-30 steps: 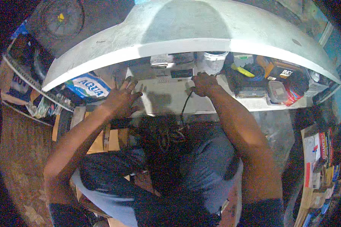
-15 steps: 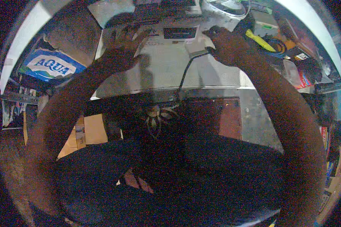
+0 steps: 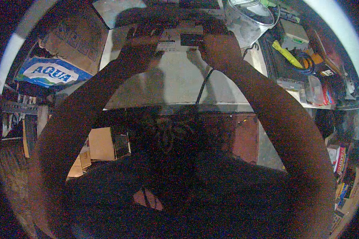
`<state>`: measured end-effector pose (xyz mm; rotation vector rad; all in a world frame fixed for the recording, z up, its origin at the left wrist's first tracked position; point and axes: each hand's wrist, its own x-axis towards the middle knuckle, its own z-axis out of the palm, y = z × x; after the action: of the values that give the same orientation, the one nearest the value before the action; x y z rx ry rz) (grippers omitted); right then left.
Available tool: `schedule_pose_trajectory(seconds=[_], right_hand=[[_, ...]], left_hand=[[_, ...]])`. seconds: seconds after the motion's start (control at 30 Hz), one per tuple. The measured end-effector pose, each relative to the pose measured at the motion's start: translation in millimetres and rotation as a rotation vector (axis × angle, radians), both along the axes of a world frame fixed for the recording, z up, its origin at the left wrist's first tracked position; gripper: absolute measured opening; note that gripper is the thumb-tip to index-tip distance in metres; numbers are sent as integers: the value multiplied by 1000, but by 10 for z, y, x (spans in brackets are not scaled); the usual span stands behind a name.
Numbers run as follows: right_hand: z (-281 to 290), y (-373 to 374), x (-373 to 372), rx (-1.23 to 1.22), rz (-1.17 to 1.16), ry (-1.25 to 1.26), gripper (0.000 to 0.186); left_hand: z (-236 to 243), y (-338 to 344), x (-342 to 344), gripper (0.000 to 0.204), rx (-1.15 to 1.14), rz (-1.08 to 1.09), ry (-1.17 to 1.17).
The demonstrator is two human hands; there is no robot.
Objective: The person sorts through various car parts including a motor, a sun visor, and electronics, placing them into boxes or on shelves.
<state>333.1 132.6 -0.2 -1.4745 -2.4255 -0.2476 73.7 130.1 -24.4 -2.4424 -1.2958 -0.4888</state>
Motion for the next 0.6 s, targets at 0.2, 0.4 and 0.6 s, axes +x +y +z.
schedule_pose_trajectory(seconds=[0.2,0.4,0.6], right_hand=[[117,208,95,-25,137,-52,62],[285,137,-64,-63,160,82,53],[63,334,35,37,64,-21,36]], left_hand=[[-36,106,2,73,125,-89,-77],[101,327,75,41,179,-31,9],[72,521,176,34,144,2,-110]])
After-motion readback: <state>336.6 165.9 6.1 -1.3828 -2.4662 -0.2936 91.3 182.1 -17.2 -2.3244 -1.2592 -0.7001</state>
